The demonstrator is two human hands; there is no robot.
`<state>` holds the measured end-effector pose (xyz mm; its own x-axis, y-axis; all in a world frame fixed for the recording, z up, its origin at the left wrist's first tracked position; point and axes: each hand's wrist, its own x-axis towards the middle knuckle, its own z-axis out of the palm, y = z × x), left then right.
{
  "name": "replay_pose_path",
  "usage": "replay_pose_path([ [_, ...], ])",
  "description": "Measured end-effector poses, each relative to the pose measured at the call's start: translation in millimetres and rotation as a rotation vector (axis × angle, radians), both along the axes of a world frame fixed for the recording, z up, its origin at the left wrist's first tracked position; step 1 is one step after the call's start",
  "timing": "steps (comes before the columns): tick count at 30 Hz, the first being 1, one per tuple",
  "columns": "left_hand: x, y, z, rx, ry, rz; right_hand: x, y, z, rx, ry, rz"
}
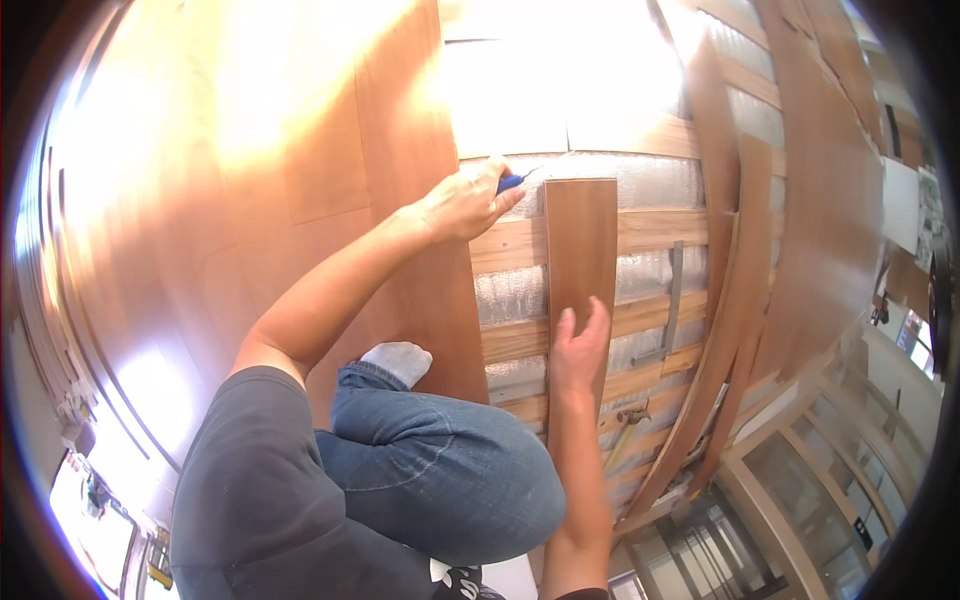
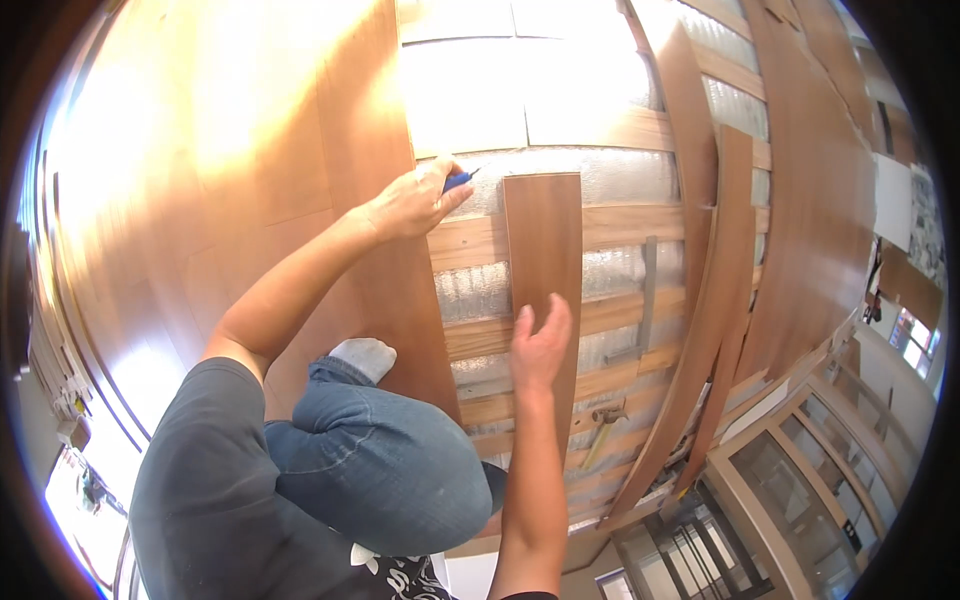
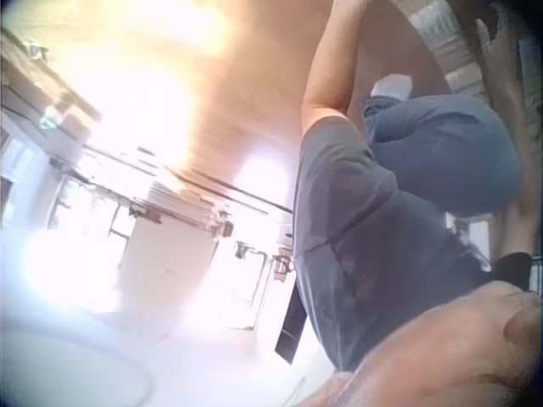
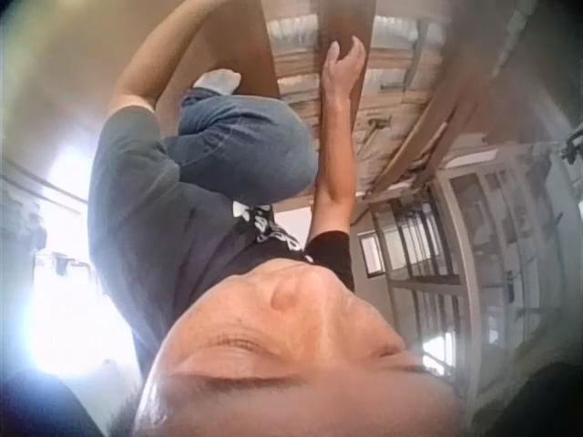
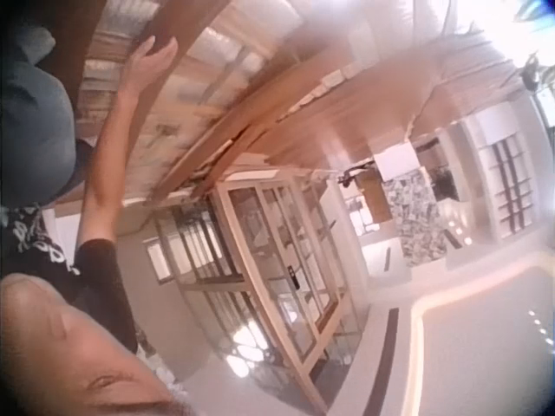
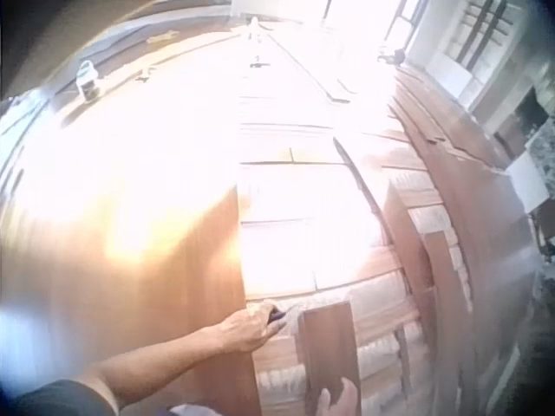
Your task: The person marks a wood plank using a pencil and a table saw as a guide, then applies glue to the underside of the plank and hammers it into place on the floor, using a square and pencil to mark the next piece.
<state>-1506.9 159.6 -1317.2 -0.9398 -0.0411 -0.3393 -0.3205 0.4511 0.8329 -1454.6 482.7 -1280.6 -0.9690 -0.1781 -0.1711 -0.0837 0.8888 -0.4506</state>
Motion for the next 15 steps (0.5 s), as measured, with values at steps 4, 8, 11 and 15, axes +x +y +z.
replay_pose_path([
  [4,-33,0,5,-0.145,-0.102,-0.212,-58,18,-48,-0.037,0.047,-0.058],
  [8,-35,14,-27,-0.254,0.051,-0.189,-73,13,-92,0.091,0.215,0.037],
  [11,-41,17,-18,-0.309,0.039,-0.225,-70,15,-103,0.110,0.265,0.008],
  [15,-40,21,-27,-0.399,0.111,-0.245,-72,14,-101,0.110,0.264,0.005],
])
